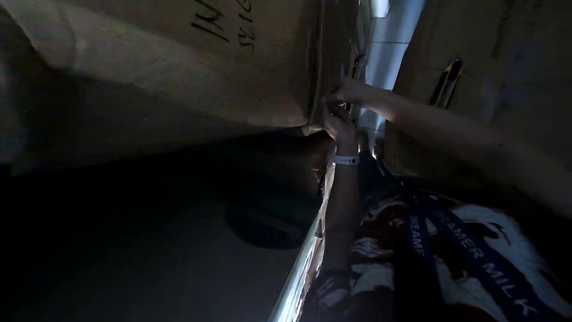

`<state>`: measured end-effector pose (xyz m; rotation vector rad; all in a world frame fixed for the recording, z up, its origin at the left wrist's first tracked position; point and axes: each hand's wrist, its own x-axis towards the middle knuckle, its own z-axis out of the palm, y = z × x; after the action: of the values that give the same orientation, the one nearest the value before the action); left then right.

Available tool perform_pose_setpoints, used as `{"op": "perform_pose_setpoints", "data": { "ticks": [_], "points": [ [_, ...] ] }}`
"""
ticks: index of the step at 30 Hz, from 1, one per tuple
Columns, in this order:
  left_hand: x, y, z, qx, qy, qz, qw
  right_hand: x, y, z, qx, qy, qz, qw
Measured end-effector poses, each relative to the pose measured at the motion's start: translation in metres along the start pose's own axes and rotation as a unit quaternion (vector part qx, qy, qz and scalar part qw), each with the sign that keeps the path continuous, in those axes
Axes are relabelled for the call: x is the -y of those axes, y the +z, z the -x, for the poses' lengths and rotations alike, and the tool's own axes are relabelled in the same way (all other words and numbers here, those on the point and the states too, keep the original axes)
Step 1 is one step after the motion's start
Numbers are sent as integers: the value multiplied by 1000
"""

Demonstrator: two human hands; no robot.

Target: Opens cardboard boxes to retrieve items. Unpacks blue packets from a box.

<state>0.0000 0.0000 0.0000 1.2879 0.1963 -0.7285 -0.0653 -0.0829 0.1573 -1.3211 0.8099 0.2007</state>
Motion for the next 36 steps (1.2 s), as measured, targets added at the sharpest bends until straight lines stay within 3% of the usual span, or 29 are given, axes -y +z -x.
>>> {"op": "perform_pose_setpoints", "data": {
  "ticks": [1, 2, 3, 5, 7, 10, 12, 14, 16, 20, 24, 26, 31, 34, 36],
  "points": [
    [3, -1, -1, -3, 16, -17, 1000, -76, 4, -61, -30, -253, -22, 967],
    [6, -2, -3, -9, 35, -43, 998, -98, 2, -98, -18, -234, -13, 972],
    [9, -4, -5, -15, 64, -79, 995, -101, 1, -116, -12, -160, -6, 987],
    [18, -12, -8, -18, 126, -153, 980, -97, 2, -125, -16, -77, -8, 997],
    [23, -25, -8, 2, 170, -255, 952, -100, 7, -131, -43, -71, -26, 996],
    [16, -34, 7, 43, 200, -440, 874, -100, 13, -126, -51, -65, -95, 992],
    [22, -29, -2, 26, 217, -375, 901, -108, 19, -129, -57, -84, -138, 985],
    [18, -24, -5, 38, 129, -227, 964, -111, 21, -133, -56, -94, -145, 983],
    [12, -16, -3, 41, 64, -150, 986, -107, 16, -129, -43, -89, -123, 987],
    [6, -29, 15, 120, 57, -233, 963, -99, 10, -120, -40, -83, -83, 992],
    [16, -17, -9, 67, 87, -86, 990, -102, 13, -119, -45, -72, -85, 993],
    [20, -17, -15, 66, 107, -75, 989, -101, 16, -115, -56, -61, -93, 992],
    [35, -12, -5, 46, 101, -120, 987, -106, 4, -106, -46, -36, -81, 995],
    [39, -26, 4, 137, 102, -290, 942, -109, -19, -111, 5, -21, -61, 998],
    [45, -30, -14, 138, 89, -232, 959, -108, -25, -123, 16, -2, -51, 999]
  ]
}}
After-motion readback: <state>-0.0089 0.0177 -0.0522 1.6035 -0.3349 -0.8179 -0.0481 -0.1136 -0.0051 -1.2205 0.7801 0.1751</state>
